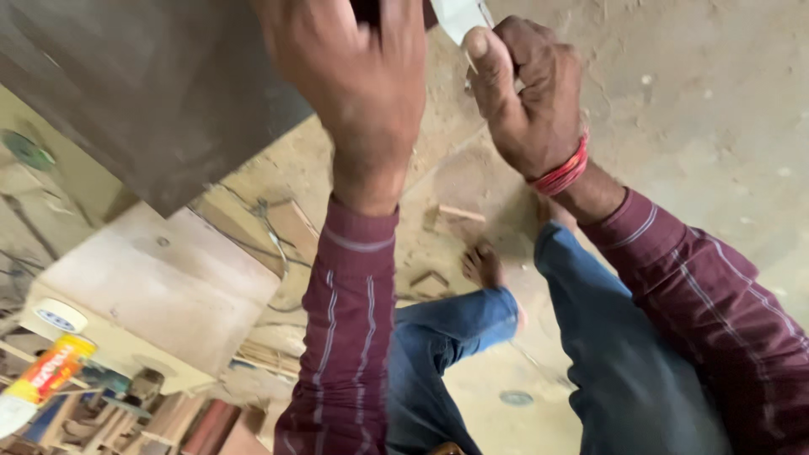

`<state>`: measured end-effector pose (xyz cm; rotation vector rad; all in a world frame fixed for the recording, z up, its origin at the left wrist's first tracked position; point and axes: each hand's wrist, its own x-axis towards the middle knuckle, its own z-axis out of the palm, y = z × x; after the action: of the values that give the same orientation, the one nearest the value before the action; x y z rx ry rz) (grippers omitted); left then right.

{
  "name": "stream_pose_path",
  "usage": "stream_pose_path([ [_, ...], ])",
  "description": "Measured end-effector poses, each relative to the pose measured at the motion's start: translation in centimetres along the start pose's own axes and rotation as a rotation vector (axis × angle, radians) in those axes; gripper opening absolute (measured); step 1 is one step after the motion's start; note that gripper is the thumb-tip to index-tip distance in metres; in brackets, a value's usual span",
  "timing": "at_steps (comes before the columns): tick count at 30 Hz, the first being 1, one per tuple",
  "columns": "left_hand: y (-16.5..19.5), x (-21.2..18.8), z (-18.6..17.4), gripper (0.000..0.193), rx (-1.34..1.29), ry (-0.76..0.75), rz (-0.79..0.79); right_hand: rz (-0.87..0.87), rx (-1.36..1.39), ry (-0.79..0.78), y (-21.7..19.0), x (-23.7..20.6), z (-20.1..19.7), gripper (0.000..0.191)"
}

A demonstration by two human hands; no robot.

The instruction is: The person smooths a large dark board and then applies small pieces of white tape along its edges. They tear off pieces from a roll and press them down in a row, working along the sides of the board.

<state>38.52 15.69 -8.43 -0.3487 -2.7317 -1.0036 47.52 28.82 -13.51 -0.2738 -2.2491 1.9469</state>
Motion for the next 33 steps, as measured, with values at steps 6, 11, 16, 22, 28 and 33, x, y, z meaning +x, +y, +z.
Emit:
stream_pose_path([
  [6,1.3,-0.2,-2.4,0.041,0.16,-0.144,0.503,-0.224,-0.127,0.193,1.1,0.2,1.6,0.037],
  [11,0.1,-1.0,-1.0,0.048,0.346,0.039,0.636,0.068,0.139,0.187,-1.5,0.1,2.0,0.031],
  [16,0.0,-1.2,0.3,0.052,0.421,0.099,0.56,0.296,0.249,-0.077,-2.2,2.0,0.1,0.034],
  [22,0.2,-1.3,0.3,0.058,0.478,0.08,0.607,0.36,0.584,-0.155,3.6,1.9,1.1,0.031],
  [28,1.9,-0.2,-1.0,0.067,0.518,0.093,0.623,0.463,0.445,-0.481,7.6,-3.2,8.5,0.022],
  [33,3.8,-0.6,-6.0,0.088,0.321,-0.086,0.538,0.202,0.26,-0.239,4.6,-5.1,0.0,0.025],
])
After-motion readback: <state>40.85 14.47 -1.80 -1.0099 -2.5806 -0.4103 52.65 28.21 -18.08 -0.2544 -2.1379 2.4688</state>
